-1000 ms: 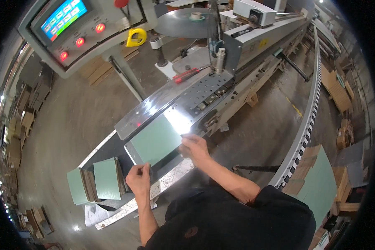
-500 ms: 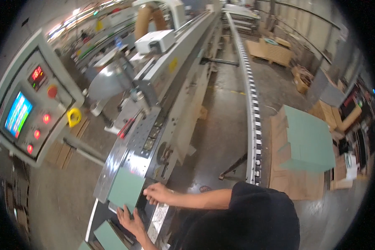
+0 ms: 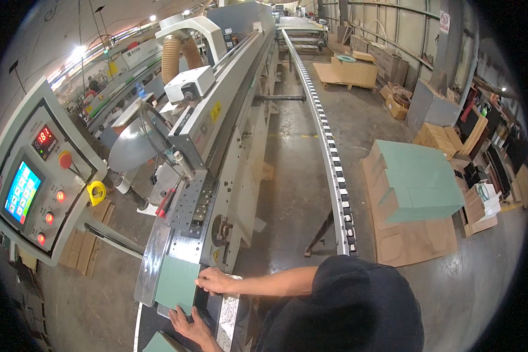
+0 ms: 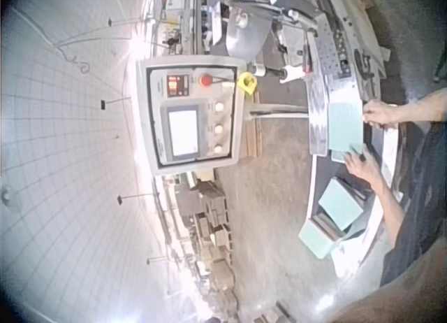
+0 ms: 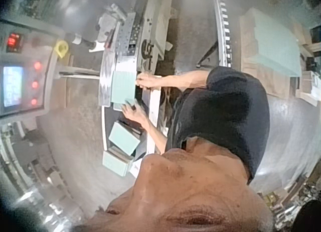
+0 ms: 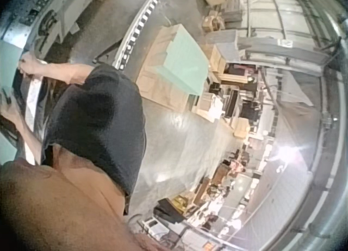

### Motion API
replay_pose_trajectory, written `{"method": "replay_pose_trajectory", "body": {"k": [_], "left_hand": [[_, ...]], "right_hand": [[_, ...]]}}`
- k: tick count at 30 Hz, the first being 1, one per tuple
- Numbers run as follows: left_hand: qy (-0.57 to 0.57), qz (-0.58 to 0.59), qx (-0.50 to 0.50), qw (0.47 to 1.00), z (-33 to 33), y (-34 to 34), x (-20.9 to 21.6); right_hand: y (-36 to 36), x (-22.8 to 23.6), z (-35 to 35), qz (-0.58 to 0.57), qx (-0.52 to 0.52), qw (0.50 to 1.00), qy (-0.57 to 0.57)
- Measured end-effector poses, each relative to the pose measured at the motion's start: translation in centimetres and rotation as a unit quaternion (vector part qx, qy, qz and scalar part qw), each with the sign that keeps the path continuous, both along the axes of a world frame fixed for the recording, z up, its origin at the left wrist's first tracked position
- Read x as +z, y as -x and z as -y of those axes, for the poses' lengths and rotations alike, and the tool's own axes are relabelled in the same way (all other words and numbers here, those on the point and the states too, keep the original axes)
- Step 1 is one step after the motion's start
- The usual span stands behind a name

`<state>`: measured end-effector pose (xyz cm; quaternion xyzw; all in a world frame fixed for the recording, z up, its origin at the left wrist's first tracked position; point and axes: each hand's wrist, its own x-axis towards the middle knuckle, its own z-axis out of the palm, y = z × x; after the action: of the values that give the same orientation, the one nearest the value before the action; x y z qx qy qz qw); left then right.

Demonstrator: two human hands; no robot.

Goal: The person repeatedly places light green rectangular panels onto a machine table, aligns them, and pushes them through a processing mechanism. After processing, the person stacks the panels on a nearby wooden pallet. The person also gathers a stack of processed panels from the pallet and returns them to the machine table to continue the cycle.

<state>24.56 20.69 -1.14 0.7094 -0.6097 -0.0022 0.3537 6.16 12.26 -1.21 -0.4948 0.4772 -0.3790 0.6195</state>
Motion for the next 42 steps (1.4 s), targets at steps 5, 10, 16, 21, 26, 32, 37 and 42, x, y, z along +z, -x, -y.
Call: {"method": "replay_pose_trajectory", "body": {"k": [5, 10, 16, 21, 26, 32, 37, 42], "left_hand": [[0.007, 0.010, -0.004, 1.000, -0.2, -0.2, 0.1], [0.046, 0.056, -0.030, 0.997, 0.6, -1.5, -1.7], [0.023, 0.058, -0.038, 0.997, 2.0, 1.0, -0.2], [0.027, 0.061, -0.031, 0.997, 4.7, 4.4, 0.1], [0.016, 0.054, -0.045, 0.997, 8.6, 9.2, 1.0], [0.026, 0.040, -0.070, 0.996, 13.7, 14.3, 0.7], [0.037, 0.034, -0.084, 0.995, 18.0, 19.0, 2.0], [0.046, -0.001, -0.094, 0.994, 21.4, 22.9, 0.8]], "right_hand": [[0.0, 0.0, 0.3, -0.013, 0.015, 1.000, 0.008], [0.2, 1.3, 0.4, -0.004, 0.021, 0.999, -0.031], [2.0, 1.1, 1.9, 0.023, -0.005, 0.999, -0.021], [5.2, 3.0, 4.4, 0.036, -0.004, 0.995, -0.096], [9.7, 2.4, 8.4, 0.059, -0.018, 0.996, -0.062], [15.2, 1.8, 13.4, 0.051, -0.017, 0.997, -0.060], [19.7, 1.3, 17.4, 0.029, -0.029, 0.997, -0.069], [24.0, 0.1, 20.7, 0.020, -0.044, 0.997, -0.060]]}}
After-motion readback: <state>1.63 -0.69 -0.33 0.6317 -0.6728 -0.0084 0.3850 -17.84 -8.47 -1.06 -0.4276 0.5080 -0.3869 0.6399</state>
